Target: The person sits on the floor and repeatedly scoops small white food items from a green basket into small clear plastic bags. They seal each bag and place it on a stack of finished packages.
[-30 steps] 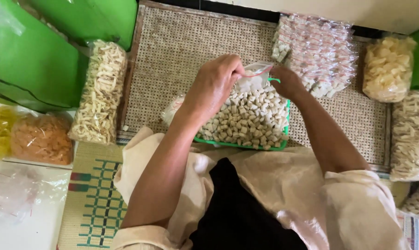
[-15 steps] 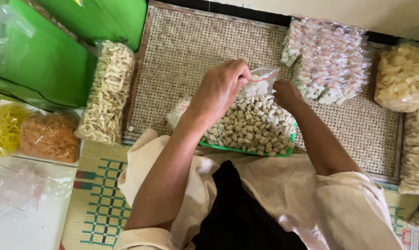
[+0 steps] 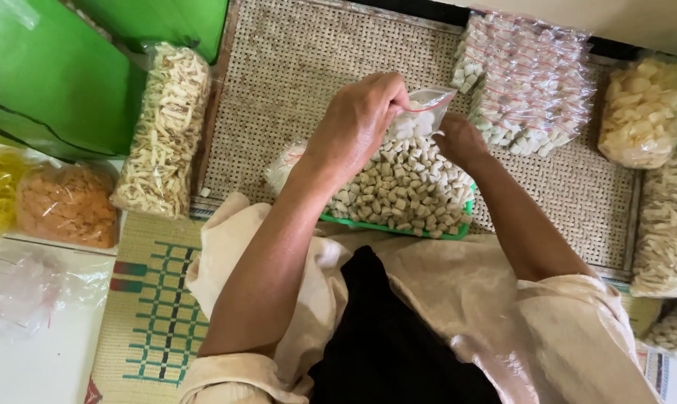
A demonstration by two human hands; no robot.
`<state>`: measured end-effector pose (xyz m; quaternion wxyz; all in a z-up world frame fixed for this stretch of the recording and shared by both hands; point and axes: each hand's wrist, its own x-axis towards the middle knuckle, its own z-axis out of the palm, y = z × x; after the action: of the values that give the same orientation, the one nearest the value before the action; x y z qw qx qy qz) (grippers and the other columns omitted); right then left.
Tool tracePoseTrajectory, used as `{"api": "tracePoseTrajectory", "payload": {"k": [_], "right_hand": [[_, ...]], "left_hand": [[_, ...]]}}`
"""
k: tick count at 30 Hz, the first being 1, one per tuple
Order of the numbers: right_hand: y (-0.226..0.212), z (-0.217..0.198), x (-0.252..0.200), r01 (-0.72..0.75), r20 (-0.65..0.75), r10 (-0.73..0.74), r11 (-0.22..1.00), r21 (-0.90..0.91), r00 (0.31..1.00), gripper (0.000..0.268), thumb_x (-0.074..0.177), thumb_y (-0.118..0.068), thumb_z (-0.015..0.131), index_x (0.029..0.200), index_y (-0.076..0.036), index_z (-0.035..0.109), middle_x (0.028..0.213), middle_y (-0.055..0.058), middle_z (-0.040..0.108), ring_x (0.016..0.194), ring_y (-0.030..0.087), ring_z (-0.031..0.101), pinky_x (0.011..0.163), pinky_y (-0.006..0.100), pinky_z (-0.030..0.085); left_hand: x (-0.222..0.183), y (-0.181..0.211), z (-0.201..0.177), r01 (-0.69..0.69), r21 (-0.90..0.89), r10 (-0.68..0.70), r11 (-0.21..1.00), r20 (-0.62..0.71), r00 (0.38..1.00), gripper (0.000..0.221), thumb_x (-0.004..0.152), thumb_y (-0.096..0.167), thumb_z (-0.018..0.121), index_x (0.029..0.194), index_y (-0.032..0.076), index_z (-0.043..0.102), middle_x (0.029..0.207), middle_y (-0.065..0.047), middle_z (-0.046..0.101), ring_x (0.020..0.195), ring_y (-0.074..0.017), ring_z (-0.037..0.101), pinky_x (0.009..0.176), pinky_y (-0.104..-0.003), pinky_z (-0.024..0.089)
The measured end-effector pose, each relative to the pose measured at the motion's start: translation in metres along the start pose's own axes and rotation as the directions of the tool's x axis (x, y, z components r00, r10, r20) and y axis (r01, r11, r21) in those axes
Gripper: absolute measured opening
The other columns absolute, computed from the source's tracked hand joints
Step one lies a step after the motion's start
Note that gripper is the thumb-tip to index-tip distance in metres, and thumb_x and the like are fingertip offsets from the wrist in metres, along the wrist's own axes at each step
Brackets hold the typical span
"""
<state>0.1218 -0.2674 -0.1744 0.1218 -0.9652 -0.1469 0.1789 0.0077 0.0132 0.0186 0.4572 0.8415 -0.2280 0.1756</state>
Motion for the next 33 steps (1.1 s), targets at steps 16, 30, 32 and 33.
{"api": "tracePoseTrajectory", "payload": {"k": [16, 30, 32, 33], "right_hand": [[0.01, 0.047, 0.008, 0.241, 0.065, -0.239, 0.85, -0.469, 0.969, 0.036, 0.09, -0.038, 0.073, 0.125, -0.032, 0.068, 0.112, 0.008, 0.072, 0.112, 0.031, 0.062, 0.088, 0.043, 0.055], [0.068, 0.089, 0.023, 0.398, -0.068, -0.508, 0.745, -0.535, 0.859, 0.023, 0.085, -0.022, 0.077, 0.104, -0.022, 0.064, 0.107, 0.005, 0.073, 0.097, 0.032, 0.069, 0.079, 0.044, 0.055], [0.063, 0.082, 0.017, 0.412, -0.071, -0.52, 0.746, -0.524, 0.851, 0.023, 0.085, -0.022, 0.077, 0.103, -0.022, 0.063, 0.106, 0.005, 0.073, 0.097, 0.032, 0.069, 0.079, 0.044, 0.055], [0.06, 0.078, 0.015, 0.425, -0.072, -0.531, 0.746, -0.512, 0.844, 0.022, 0.085, -0.022, 0.077, 0.102, -0.021, 0.063, 0.106, 0.006, 0.073, 0.097, 0.033, 0.069, 0.078, 0.044, 0.054]], "left_hand": [[-0.002, 0.006, -0.013, 0.022, -0.01, -0.022, 1.0, 0.03, 0.999, 0.024, 0.095, -0.012, 0.059, 0.088, 0.01, 0.052, 0.069, -0.003, 0.053, 0.063, -0.0182, 0.062, 0.062, -0.032, 0.058], [-0.004, 0.011, -0.012, 0.022, -0.025, -0.022, 0.999, 0.029, 0.999, 0.02, 0.095, -0.012, 0.06, 0.09, 0.006, 0.056, 0.071, -0.01, 0.059, 0.065, -0.0216, 0.065, 0.065, -0.033, 0.06], [-0.004, 0.012, -0.012, 0.011, -0.007, -0.011, 1.0, 0.021, 1.0, 0.02, 0.094, -0.012, 0.061, 0.09, 0.006, 0.056, 0.071, -0.01, 0.059, 0.065, -0.0218, 0.066, 0.065, -0.033, 0.06], [-0.004, 0.012, -0.012, 0.001, 0.01, -0.001, 1.0, 0.014, 1.0, 0.02, 0.094, -0.012, 0.062, 0.09, 0.006, 0.056, 0.07, -0.01, 0.06, 0.065, -0.022, 0.066, 0.064, -0.033, 0.06]]}}
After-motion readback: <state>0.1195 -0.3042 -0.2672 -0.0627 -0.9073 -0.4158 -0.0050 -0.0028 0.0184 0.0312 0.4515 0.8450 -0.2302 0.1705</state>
